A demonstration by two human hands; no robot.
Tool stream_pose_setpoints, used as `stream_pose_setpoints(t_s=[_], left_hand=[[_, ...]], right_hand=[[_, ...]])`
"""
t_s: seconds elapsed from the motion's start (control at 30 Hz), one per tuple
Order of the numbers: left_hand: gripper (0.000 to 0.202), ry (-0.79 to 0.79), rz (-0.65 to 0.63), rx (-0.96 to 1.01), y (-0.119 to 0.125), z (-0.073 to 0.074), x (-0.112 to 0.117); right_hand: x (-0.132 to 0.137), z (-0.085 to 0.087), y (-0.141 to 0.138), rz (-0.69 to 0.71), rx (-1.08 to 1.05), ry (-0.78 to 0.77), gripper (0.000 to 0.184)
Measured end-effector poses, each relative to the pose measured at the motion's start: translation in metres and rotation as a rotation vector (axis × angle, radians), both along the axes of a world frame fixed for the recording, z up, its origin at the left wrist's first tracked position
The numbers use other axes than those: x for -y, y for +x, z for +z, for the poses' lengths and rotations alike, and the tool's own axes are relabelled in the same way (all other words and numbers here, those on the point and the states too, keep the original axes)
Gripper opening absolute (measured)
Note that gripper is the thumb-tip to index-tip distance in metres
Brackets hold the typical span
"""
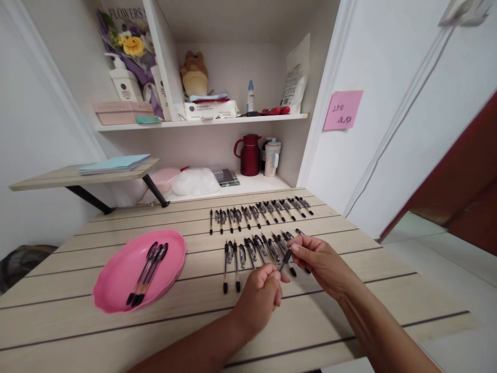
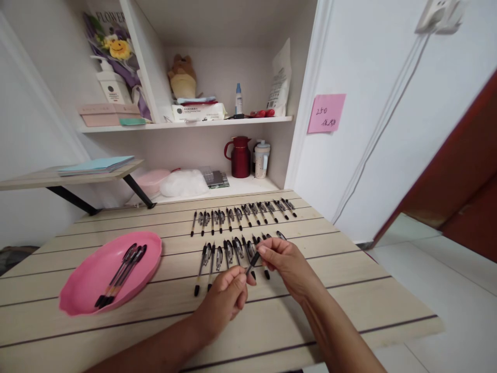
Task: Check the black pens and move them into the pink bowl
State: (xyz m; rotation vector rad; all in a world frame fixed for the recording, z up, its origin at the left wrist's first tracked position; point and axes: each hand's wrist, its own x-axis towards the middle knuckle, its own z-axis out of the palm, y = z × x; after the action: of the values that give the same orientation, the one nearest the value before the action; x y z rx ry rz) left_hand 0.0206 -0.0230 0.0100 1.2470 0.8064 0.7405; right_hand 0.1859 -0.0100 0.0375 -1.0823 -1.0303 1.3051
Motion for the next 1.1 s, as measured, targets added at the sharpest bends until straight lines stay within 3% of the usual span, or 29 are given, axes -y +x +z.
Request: stream_pose_setpoints(t_s=[0.23, 0.4, 0.6, 0.73, 1.1], left_hand=[[0.025, 0.072, -0.007, -0.028, -0.0005, -0.0005, -0.0019], [0.025, 0.061, 0.000, -0.038, -0.0005, 0.0009, -0.0011], [0.025, 0.050, 0.004, -0.036, -0.0003, 0.0006, -0.0007], [0.024, 0.047, 0.011, -0.027, 0.0007, 0.0005, -0.0001], [0.027, 0.074, 0.006, -0.045, -0.0001, -0.0008, -0.0003]], right_hand=[[0.0021, -0.0001, 0.0006, 0.081, -0.063, 0.038, 0.028], [0.0004, -0.0048, -0.0016, 0.042, -0.076, 0.035, 0.018], [0.0011, -0.0042, 0.0008, 0.048, -0.106, 0.018, 0.026], [0.0009, -0.0046, 0.0022, 0.002, -0.112, 0.022, 0.020], [0.0034, -0.0078, 0.0038, 0.073, -0.101, 0.030, 0.017]])
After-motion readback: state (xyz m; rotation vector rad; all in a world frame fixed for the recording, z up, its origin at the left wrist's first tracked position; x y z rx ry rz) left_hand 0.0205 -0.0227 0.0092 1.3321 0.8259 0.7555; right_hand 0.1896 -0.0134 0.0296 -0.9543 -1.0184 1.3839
